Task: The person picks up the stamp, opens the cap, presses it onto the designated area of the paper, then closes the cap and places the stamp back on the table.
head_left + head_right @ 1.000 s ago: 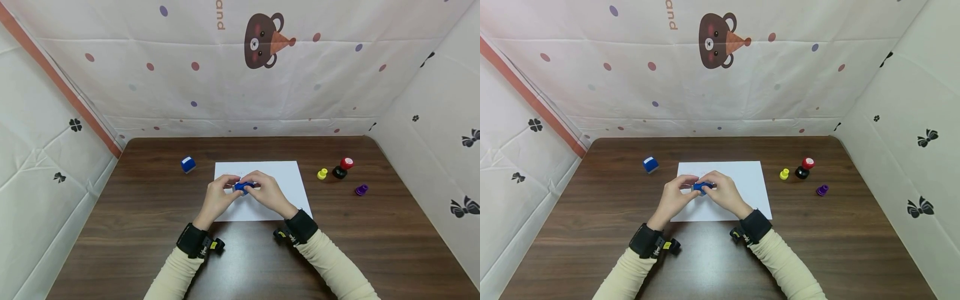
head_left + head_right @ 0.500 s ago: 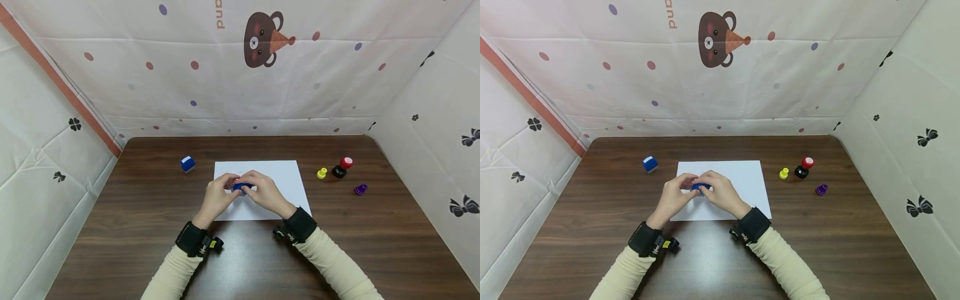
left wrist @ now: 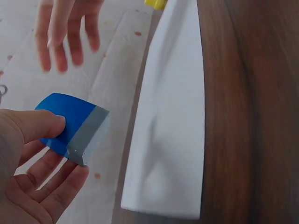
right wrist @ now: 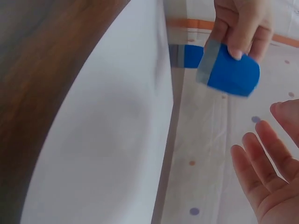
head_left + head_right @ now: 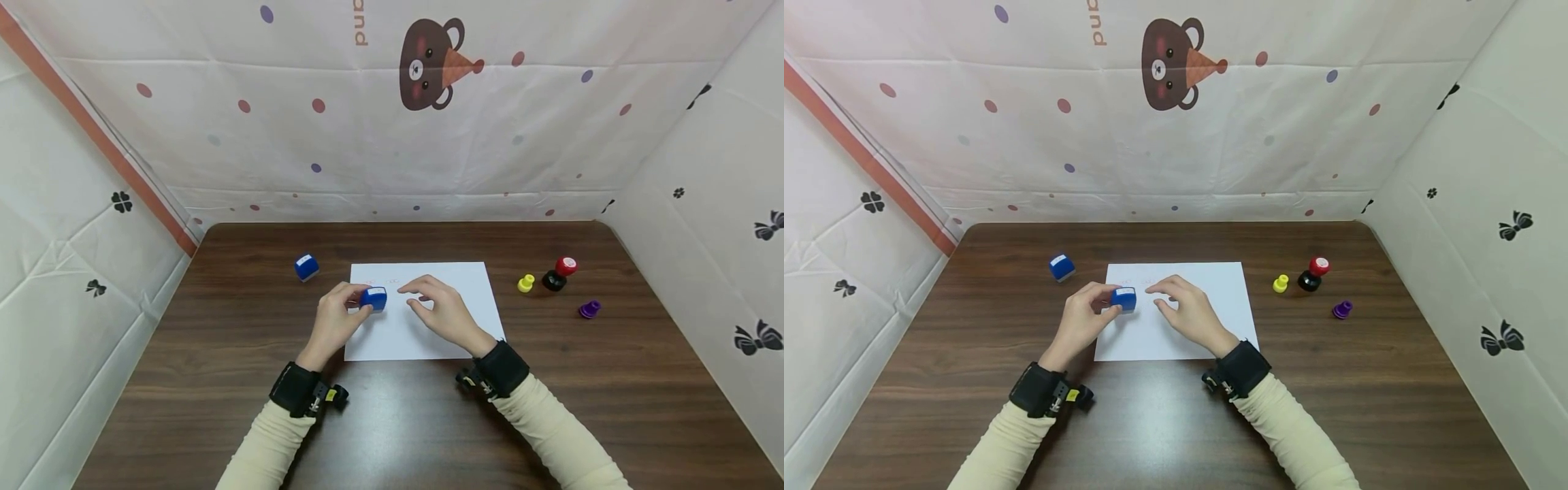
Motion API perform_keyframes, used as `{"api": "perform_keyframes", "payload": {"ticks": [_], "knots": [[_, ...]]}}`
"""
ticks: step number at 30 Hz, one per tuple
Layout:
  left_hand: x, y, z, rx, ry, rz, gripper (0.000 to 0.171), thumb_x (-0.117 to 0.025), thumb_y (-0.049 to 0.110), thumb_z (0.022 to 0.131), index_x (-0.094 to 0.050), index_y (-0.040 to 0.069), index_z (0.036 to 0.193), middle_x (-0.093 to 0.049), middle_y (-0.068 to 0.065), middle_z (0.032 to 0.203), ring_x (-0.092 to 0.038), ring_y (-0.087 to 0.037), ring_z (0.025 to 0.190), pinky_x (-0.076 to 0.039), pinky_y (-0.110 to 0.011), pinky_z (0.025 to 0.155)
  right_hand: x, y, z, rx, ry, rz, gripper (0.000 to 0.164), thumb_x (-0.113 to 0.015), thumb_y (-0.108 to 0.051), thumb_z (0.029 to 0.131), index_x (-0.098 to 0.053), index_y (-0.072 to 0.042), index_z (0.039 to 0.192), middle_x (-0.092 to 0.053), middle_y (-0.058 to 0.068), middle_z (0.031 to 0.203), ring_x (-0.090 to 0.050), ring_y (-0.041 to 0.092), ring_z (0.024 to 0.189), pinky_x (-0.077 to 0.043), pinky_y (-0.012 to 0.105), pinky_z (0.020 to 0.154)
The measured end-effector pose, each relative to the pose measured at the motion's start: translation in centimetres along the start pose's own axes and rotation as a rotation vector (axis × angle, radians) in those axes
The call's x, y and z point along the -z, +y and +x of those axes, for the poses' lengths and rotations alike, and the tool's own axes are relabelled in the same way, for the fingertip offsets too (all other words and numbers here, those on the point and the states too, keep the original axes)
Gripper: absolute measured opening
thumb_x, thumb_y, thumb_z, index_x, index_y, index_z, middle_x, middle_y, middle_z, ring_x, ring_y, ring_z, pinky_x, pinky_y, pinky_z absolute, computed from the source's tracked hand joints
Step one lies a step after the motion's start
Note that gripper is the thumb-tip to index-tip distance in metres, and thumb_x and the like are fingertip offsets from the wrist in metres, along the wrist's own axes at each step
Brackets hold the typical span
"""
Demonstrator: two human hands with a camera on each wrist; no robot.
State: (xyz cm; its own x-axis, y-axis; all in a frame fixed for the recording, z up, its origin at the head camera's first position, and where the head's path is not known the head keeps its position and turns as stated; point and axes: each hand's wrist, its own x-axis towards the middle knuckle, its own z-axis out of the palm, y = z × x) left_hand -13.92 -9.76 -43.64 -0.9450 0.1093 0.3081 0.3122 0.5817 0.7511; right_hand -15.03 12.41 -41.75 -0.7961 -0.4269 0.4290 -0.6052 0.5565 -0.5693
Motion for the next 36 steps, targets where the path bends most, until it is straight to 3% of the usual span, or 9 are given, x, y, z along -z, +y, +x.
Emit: {"api": "perform_keyframes", "payload": {"ticks": [6,14,21,36], "knots": [[1.6,-1.8,0.1,0.051,0.041,-0.005,0.028,-0.071,0.008,0.078,-0.065,0.008,0.106,-0.064,-0.008,0.102,-0.063,-0.023,0.09,-0.056,-0.037,0.075,1.0,0.9,-0.7,-0.008,-0.003,-0.039,0.023,-0.066,-0.007,0.084,-0.067,-0.016,0.105,-0.063,-0.003,0.102,-0.061,0.011,0.094,-0.055,0.026,0.073],[3.9,-4.1,0.3,0.162,0.112,0.099,0.027,-0.071,0.01,0.079,-0.063,0.005,0.105,-0.065,-0.013,0.102,-0.063,-0.026,0.089,-0.055,-0.039,0.076,2.0,1.9,-1.6,0.0,0.004,-0.064,0.023,-0.066,-0.007,0.083,-0.067,-0.015,0.105,-0.064,-0.001,0.101,-0.061,0.014,0.091,-0.055,0.031,0.073],[5.5,-5.7,0.7,0.187,0.141,0.152,0.029,-0.07,0.008,0.079,-0.061,0.002,0.106,-0.064,-0.017,0.097,-0.062,-0.027,0.084,-0.055,-0.04,0.073,2.5,2.4,-2.2,-0.036,-0.009,-0.08,0.023,-0.067,-0.009,0.083,-0.068,-0.017,0.104,-0.064,-0.002,0.1,-0.061,0.014,0.089,-0.054,0.028,0.073],[7.4,-8.3,1.1,0.281,0.134,0.212,0.029,-0.068,0.008,0.08,-0.06,0.001,0.107,-0.065,-0.018,0.093,-0.062,-0.028,0.08,-0.051,-0.04,0.068,3.8,3.5,-3.2,-0.029,-0.026,-0.116,0.022,-0.066,-0.01,0.084,-0.067,-0.017,0.105,-0.063,-0.003,0.101,-0.06,0.011,0.092,-0.054,0.029,0.074]]}}
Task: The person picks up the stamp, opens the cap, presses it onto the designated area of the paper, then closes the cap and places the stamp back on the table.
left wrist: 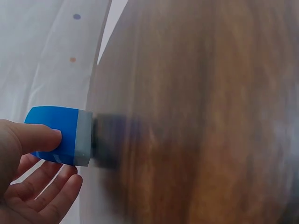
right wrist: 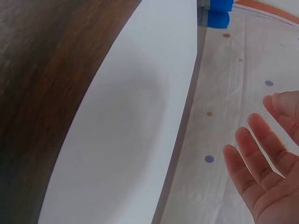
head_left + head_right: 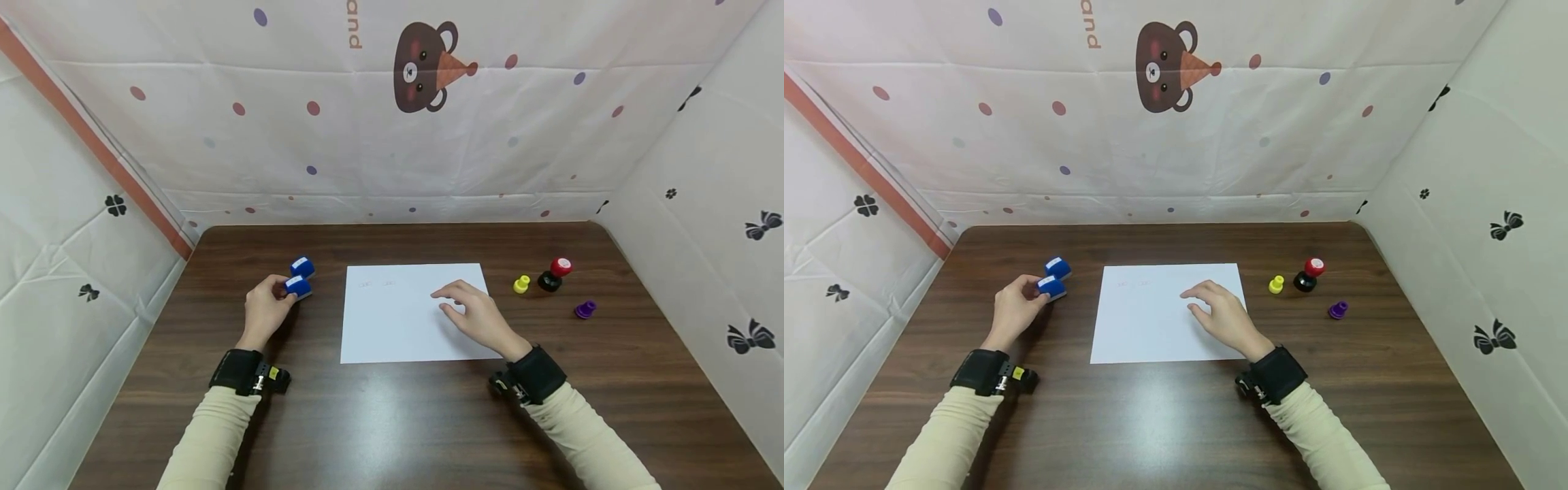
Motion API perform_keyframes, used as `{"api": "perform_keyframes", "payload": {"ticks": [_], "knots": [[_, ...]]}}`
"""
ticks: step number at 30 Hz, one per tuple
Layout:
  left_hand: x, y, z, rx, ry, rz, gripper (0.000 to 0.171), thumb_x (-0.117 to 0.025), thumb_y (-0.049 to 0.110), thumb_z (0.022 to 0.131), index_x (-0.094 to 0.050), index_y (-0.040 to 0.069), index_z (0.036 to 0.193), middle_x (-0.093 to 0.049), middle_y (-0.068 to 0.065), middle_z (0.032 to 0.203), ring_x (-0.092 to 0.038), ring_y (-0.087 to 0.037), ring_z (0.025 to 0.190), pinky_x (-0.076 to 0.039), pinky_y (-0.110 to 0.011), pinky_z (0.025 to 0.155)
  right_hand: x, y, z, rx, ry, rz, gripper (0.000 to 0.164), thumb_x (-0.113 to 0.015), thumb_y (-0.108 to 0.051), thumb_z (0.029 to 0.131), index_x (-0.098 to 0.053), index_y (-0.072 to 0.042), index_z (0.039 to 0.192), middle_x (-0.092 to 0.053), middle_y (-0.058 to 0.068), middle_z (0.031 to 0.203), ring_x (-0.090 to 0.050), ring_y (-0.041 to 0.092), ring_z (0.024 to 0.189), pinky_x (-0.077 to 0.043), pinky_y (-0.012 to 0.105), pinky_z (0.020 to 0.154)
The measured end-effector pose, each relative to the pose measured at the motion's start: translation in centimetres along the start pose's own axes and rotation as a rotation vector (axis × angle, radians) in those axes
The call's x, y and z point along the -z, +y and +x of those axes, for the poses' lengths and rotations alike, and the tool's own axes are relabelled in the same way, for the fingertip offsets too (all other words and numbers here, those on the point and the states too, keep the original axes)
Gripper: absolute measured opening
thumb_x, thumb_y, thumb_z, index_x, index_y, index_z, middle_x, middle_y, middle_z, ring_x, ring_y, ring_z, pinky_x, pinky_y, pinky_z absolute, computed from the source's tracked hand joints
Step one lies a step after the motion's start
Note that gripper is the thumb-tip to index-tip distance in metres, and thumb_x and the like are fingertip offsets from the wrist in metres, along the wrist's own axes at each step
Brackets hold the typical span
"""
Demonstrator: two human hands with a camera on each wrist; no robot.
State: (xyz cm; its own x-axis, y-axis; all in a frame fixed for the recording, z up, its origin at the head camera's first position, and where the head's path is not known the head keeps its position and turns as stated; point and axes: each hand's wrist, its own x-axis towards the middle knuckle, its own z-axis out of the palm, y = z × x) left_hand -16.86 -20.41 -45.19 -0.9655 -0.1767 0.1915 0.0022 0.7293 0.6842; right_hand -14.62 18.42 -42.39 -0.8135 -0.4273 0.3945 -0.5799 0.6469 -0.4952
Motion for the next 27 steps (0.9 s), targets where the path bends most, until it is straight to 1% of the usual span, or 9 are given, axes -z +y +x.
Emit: {"api": "perform_keyframes", "payload": {"ticks": [4,8,17,21,24,27], "knots": [[0.1,-0.3,0.1,0.016,-0.009,0.009,0.029,-0.067,0.008,0.08,-0.06,0.0,0.107,-0.065,-0.02,0.095,-0.062,-0.029,0.082,-0.051,-0.041,0.069,0.0,0.1,-0.2,-0.004,-0.001,0.007,0.022,-0.066,-0.01,0.084,-0.067,-0.017,0.105,-0.063,-0.003,0.101,-0.06,0.012,0.092,-0.054,0.031,0.074],[0.1,-0.3,0.2,0.014,-0.015,0.01,0.029,-0.067,0.008,0.08,-0.06,0.0,0.107,-0.065,-0.02,0.095,-0.061,-0.029,0.083,-0.051,-0.041,0.07,0.0,0.2,-0.3,-0.003,0.002,0.014,0.022,-0.066,-0.01,0.084,-0.067,-0.016,0.105,-0.063,-0.003,0.1,-0.06,0.013,0.091,-0.054,0.033,0.073],[0.1,-0.2,0.2,0.011,-0.033,-0.006,0.033,-0.068,0.006,0.08,-0.058,0.002,0.111,-0.064,-0.019,0.096,-0.061,-0.03,0.085,-0.051,-0.042,0.072,0.4,0.6,-0.5,-0.005,0.006,0.006,0.022,-0.067,-0.009,0.083,-0.067,-0.015,0.105,-0.064,-0.001,0.1,-0.063,0.019,0.09,-0.055,0.032,0.073],[0.6,0.1,0.0,0.009,-0.021,-0.023,0.034,-0.067,0.007,0.081,-0.058,0.003,0.113,-0.062,-0.019,0.101,-0.061,-0.03,0.088,-0.052,-0.044,0.074,0.8,1.0,-0.8,-0.004,0.022,-0.008,0.023,-0.068,-0.008,0.082,-0.067,-0.013,0.104,-0.064,0.001,0.099,-0.063,0.017,0.087,-0.055,0.031,0.072],[1.3,0.6,-0.1,-0.004,-0.008,-0.041,0.033,-0.067,0.008,0.082,-0.058,0.003,0.113,-0.062,-0.018,0.104,-0.061,-0.031,0.091,-0.053,-0.045,0.076,1.2,1.4,-1.0,-0.009,0.037,-0.024,0.024,-0.069,-0.007,0.081,-0.067,-0.012,0.104,-0.065,0.002,0.099,-0.063,0.018,0.086,-0.055,0.032,0.071],[2.0,1.0,-0.2,-0.018,0.01,-0.057,0.032,-0.066,0.008,0.082,-0.058,0.003,0.113,-0.061,-0.017,0.105,-0.06,-0.03,0.094,-0.052,-0.045,0.078,1.7,1.9,-1.2,-0.022,0.051,-0.043,0.025,-0.07,-0.005,0.079,-0.067,-0.01,0.104,-0.064,0.005,0.099,-0.063,0.021,0.084,-0.055,0.036,0.07]]}}
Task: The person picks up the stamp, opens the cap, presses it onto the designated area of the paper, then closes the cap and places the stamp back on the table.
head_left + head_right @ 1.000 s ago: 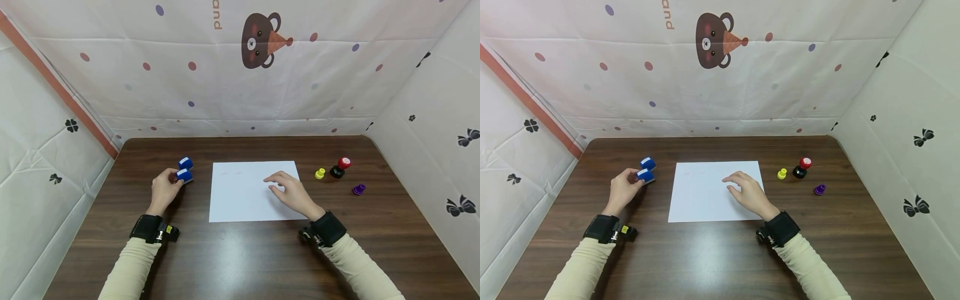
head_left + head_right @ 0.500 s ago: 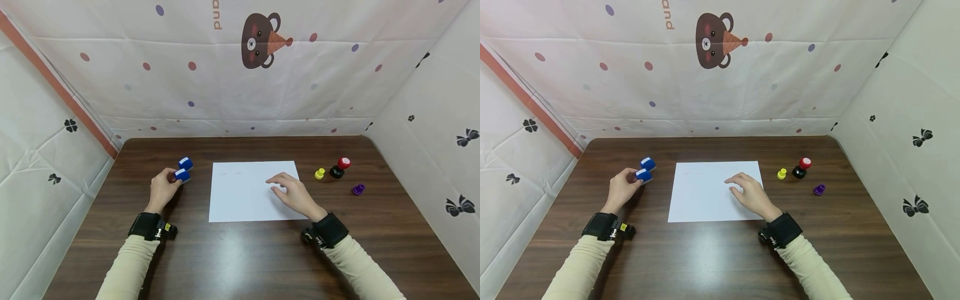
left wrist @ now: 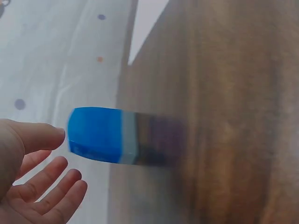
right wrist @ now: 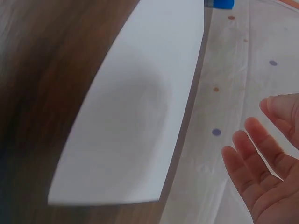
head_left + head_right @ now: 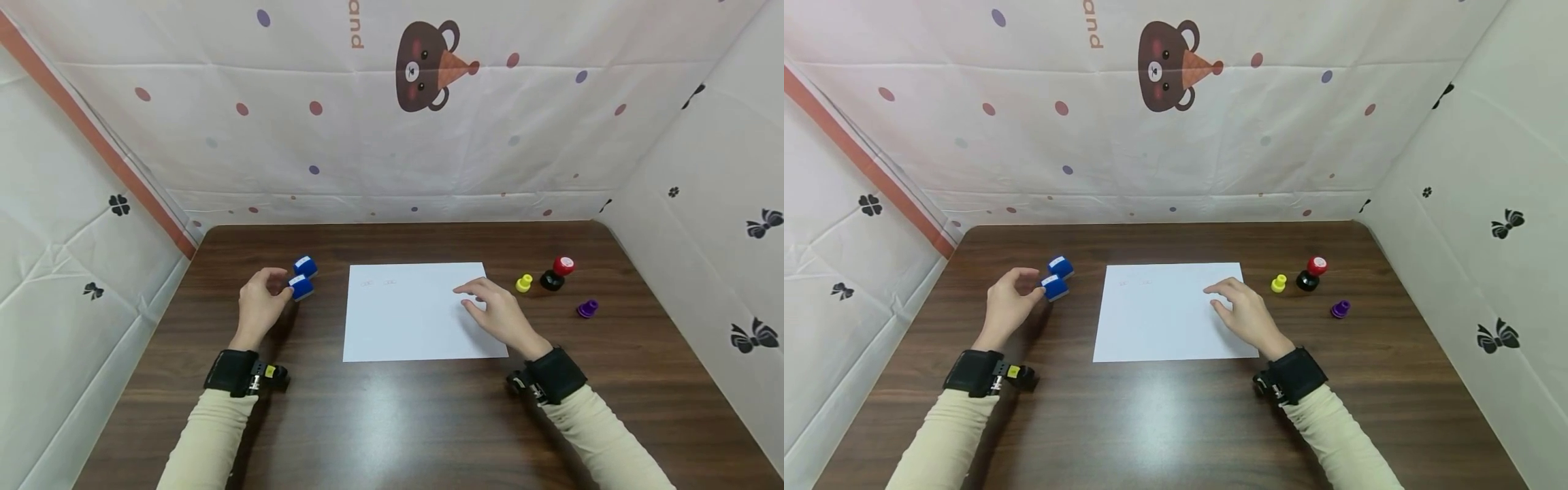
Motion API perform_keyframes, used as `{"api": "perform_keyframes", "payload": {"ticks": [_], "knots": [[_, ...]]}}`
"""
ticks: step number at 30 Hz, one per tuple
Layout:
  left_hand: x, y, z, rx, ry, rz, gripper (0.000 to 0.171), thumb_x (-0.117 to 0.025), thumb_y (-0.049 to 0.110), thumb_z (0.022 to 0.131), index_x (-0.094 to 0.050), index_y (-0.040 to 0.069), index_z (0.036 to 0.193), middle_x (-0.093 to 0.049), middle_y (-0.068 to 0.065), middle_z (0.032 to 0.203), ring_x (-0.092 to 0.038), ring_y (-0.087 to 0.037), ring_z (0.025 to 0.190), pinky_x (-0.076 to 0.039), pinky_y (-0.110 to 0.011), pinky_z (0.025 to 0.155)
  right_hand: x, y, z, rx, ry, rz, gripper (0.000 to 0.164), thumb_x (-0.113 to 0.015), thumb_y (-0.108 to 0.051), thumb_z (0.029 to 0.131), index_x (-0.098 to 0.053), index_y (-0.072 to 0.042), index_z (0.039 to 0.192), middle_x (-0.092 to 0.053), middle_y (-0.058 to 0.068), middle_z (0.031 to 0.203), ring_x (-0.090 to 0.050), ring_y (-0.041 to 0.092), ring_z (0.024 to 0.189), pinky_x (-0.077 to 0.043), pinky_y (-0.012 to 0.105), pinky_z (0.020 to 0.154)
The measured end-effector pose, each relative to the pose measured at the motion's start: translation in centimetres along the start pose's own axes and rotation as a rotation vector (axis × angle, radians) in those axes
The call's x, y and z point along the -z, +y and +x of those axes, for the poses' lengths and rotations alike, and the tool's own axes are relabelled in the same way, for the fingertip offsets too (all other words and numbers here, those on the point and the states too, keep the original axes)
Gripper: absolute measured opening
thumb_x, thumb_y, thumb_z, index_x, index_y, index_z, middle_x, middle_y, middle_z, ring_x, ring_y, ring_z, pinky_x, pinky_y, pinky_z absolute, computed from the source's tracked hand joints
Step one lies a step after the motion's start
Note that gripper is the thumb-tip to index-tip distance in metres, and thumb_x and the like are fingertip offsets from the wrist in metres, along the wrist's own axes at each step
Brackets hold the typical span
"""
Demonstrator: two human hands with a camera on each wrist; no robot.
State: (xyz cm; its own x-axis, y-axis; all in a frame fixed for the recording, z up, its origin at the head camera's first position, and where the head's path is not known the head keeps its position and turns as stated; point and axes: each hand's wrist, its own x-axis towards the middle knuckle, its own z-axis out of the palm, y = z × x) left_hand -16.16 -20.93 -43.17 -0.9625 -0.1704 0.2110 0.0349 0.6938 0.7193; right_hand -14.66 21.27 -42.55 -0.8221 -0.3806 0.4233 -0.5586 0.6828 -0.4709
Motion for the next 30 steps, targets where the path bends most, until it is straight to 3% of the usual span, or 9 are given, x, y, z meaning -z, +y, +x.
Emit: {"api": "perform_keyframes", "payload": {"ticks": [7,18,23,30], "knots": [[1.0,1.3,-0.2,-0.065,0.068,-0.023,0.03,-0.067,0.005,0.081,-0.06,0.004,0.11,-0.061,-0.014,0.105,-0.06,-0.029,0.093,-0.052,-0.044,0.078,1.5,1.4,0.0,-0.038,0.022,-0.101,0.027,-0.071,-0.004,0.078,-0.067,-0.009,0.104,-0.063,0.011,0.095,-0.053,0.019,0.068,-0.046,0.026,0.052],[0.8,3.6,-1.4,-0.178,0.075,-0.095,0.03,-0.069,0.004,0.08,-0.06,0.003,0.109,-0.062,-0.014,0.105,-0.062,-0.029,0.089,-0.055,-0.043,0.074,4.0,4.3,-0.1,-0.101,0.046,-0.278,0.027,-0.07,-0.005,0.078,-0.066,-0.004,0.105,-0.06,0.018,0.098,-0.05,0.019,0.062,-0.045,0.03,0.048],[0.3,4.0,-1.8,-0.221,0.074,-0.127,0.031,-0.069,0.004,0.08,-0.06,0.002,0.109,-0.062,-0.016,0.106,-0.063,-0.031,0.089,-0.055,-0.045,0.075,4.6,5.4,0.0,-0.133,0.019,-0.343,0.028,-0.07,-0.005,0.078,-0.064,-0.002,0.105,-0.058,0.024,0.1,-0.056,0.029,0.069,-0.054,0.044,0.058],[-0.4,4.2,-2.1,-0.222,0.057,-0.138,0.031,-0.07,0.005,0.08,-0.06,0.002,0.109,-0.061,-0.017,0.106,-0.063,-0.031,0.092,-0.054,-0.047,0.077,5.3,6.2,0.1,-0.236,-0.09,-0.392,0.029,-0.067,-0.006,0.08,-0.061,0.0,0.108,-0.054,0.029,0.106,-0.056,0.042,0.085,-0.053,0.054,0.068]]}}
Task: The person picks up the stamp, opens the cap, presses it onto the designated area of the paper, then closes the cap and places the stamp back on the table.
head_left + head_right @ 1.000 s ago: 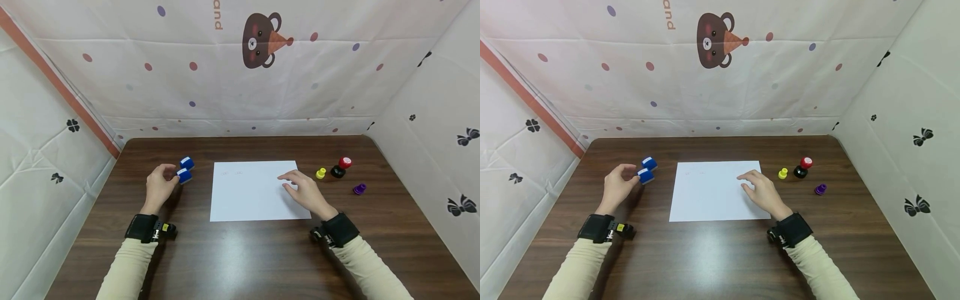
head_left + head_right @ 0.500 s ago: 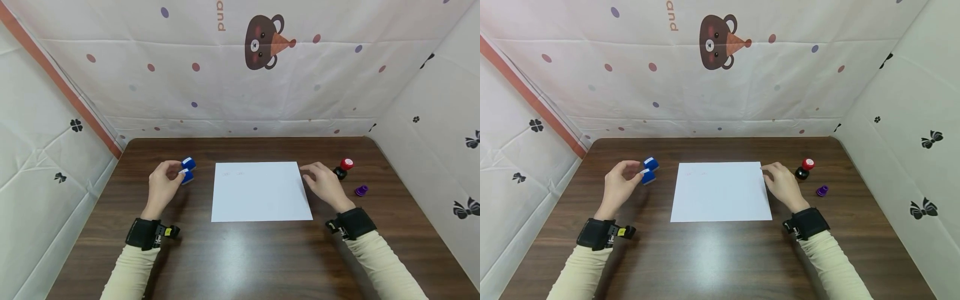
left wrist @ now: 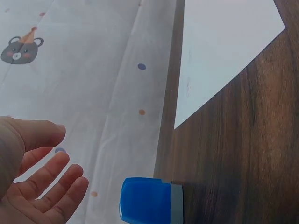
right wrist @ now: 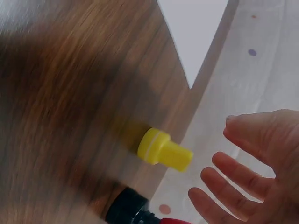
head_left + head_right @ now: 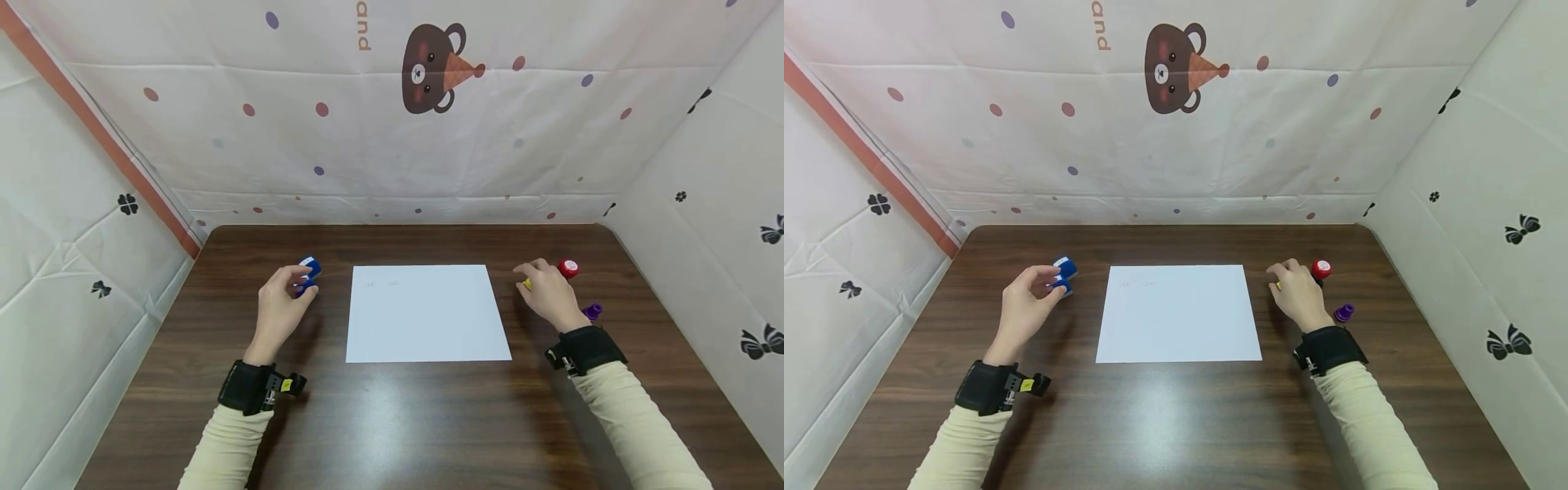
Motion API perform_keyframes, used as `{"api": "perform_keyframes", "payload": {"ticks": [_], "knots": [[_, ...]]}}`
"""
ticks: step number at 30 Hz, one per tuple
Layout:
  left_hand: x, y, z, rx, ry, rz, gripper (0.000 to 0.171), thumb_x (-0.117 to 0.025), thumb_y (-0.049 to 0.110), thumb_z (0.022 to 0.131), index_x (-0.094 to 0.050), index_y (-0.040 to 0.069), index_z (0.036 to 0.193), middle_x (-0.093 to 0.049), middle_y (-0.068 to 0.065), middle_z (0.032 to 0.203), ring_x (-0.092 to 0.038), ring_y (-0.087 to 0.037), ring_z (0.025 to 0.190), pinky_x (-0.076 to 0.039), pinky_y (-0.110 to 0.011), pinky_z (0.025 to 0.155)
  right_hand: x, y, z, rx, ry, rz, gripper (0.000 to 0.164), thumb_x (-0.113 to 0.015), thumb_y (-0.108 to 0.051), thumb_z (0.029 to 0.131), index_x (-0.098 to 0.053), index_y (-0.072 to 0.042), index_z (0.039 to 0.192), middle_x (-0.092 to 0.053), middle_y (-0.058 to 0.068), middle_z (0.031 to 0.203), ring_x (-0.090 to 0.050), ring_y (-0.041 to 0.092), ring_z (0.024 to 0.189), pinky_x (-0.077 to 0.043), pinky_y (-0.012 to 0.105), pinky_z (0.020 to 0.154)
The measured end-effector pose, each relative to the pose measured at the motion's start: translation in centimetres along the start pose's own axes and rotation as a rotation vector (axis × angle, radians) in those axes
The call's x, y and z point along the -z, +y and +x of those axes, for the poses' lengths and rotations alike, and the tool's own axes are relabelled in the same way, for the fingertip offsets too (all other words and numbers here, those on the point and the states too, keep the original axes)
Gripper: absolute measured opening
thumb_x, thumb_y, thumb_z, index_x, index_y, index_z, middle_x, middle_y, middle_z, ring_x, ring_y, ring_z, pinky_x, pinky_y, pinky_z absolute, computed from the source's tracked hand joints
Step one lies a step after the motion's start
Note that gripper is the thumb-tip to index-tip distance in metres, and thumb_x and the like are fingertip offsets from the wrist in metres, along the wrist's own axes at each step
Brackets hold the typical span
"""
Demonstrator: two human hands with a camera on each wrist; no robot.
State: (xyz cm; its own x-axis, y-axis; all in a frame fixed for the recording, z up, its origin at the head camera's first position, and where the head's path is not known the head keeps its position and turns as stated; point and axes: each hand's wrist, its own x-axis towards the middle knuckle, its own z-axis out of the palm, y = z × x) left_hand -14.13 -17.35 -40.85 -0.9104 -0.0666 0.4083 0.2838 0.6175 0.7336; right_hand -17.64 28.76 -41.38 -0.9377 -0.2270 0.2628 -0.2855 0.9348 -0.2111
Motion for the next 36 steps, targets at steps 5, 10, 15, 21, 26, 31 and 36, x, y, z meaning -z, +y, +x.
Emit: {"api": "perform_keyframes", "payload": {"ticks": [5,10,15,21,26,31,36], "knots": [[-0.4,0.1,-0.1,0.007,-0.007,-0.018,0.032,-0.071,0.006,0.079,-0.06,0.003,0.108,-0.061,-0.015,0.106,-0.063,-0.031,0.092,-0.054,-0.045,0.078,0.1,0.3,0.2,-0.043,-0.064,-0.01,0.03,-0.066,-0.006,0.081,-0.06,0.002,0.109,-0.052,0.03,0.107,-0.055,0.045,0.088,-0.051,0.057,0.073],[-0.9,0.3,-0.1,0.013,-0.012,-0.039,0.031,-0.071,0.006,0.078,-0.061,0.005,0.108,-0.061,-0.013,0.107,-0.063,-0.029,0.093,-0.055,-0.043,0.078,0.0,0.7,0.3,-0.046,-0.084,-0.026,0.03,-0.067,-0.006,0.08,-0.06,0.003,0.108,-0.053,0.031,0.103,-0.056,0.046,0.086,-0.05,0.059,0.073],[-1.4,0.5,-0.1,0.021,-0.015,-0.049,0.031,-0.071,0.006,0.078,-0.061,0.006,0.107,-0.061,-0.013,0.106,-0.063,-0.026,0.092,-0.055,-0.042,0.078,-0.2,1.0,0.6,-0.055,-0.096,-0.046,0.03,-0.068,-0.004,0.078,-0.059,0.004,0.105,-0.053,0.031,0.101,-0.057,0.046,0.083,-0.05,0.058,0.073],[-2.1,0.7,-0.2,0.024,-0.031,-0.071,0.03,-0.072,0.006,0.078,-0.061,0.004,0.106,-0.062,-0.016,0.103,-0.062,-0.028,0.091,-0.054,-0.044,0.079,-0.5,1.1,0.8,-0.078,-0.138,-0.033,0.029,-0.065,0.001,0.077,-0.058,0.007,0.104,-0.053,0.031,0.098,-0.058,0.045,0.081,-0.05,0.057,0.076],[-2.6,0.9,-0.2,0.028,-0.04,-0.074,0.03,-0.072,0.007,0.078,-0.061,0.004,0.106,-0.062,-0.016,0.103,-0.062,-0.026,0.091,-0.054,-0.042,0.079,-0.9,1.4,1.0,-0.06,-0.127,-0.044,0.024,-0.061,0.005,0.076,-0.06,0.01,0.099,-0.054,0.031,0.092,-0.058,0.044,0.078,-0.051,0.056,0.075],[-2.9,0.9,-0.2,0.026,-0.034,-0.08,0.03,-0.072,0.006,0.078,-0.061,0.005,0.106,-0.062,-0.015,0.103,-0.062,-0.026,0.091,-0.054,-0.042,0.079,-1.3,1.7,0.9,-0.047,-0.102,-0.031,0.02,-0.061,0.006,0.075,-0.061,0.01,0.094,-0.056,0.029,0.089,-0.058,0.043,0.079,-0.051,0.056,0.073],[-3.2,1.0,-0.2,0.029,-0.036,-0.08,0.029,-0.072,0.008,0.079,-0.061,0.005,0.106,-0.063,-0.012,0.102,-0.062,-0.027,0.09,-0.054,-0.041,0.079,-1.4,1.4,1.0,-0.037,-0.054,0.018,0.018,-0.062,0.006,0.076,-0.061,0.009,0.093,-0.056,0.027,0.087,-0.058,0.039,0.076,-0.052,0.055,0.072]]}}
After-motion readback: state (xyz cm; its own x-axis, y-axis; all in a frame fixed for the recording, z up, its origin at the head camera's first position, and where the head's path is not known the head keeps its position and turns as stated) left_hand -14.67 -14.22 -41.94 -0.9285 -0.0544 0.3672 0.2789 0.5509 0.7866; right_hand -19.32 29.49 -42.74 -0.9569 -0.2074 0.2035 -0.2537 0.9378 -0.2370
